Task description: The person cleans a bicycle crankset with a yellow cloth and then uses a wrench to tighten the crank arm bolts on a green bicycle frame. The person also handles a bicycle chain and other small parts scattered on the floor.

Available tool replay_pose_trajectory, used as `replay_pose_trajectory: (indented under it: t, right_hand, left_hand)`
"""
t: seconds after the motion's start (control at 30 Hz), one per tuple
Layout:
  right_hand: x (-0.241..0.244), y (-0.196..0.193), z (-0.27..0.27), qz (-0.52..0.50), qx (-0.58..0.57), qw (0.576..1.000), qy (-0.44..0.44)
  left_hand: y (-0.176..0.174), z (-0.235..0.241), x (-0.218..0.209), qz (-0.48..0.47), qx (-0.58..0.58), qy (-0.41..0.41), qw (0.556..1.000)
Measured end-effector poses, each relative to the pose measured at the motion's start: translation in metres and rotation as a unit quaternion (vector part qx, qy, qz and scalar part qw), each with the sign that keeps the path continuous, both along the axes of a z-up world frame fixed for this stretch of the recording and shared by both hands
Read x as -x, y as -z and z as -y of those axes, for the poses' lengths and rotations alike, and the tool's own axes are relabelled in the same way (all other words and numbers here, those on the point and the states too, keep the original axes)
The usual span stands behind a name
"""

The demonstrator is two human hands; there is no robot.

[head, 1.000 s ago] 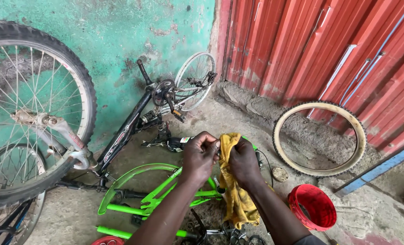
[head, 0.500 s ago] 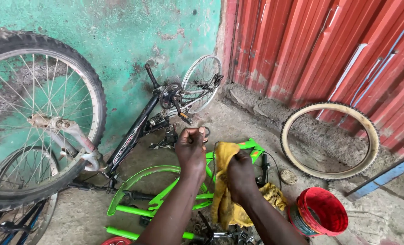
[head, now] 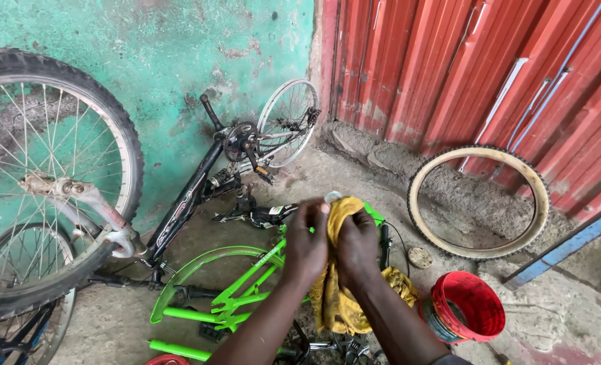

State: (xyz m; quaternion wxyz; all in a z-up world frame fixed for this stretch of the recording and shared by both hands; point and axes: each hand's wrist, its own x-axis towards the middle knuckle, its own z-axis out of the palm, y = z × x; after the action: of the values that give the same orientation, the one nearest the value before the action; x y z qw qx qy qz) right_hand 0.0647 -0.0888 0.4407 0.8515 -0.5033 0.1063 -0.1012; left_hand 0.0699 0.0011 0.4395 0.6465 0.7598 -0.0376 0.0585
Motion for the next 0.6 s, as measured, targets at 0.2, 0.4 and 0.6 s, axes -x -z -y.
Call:
replay_pose_trajectory:
  t: [0.2,0.4,0.6]
  right_hand:
    - [-0.016,0.0,0.038,0.041,-0.009,0.998,0.049]
    - [-0.017,-0.002,0.058,0.026,-0.023,0.996,0.08]
    - [0.011,-0.034,0.051,0.185,0.32,0.921,0.119]
  left_hand:
    - [0.026,0.017,0.021,0.155,-0.149,0.108,0.971]
    - [0.032,0.027,0.01,0.12,-0.126,0.063,0.983]
    - [0.042,0.016,-0.026,0.138,0.015,0.074,0.988]
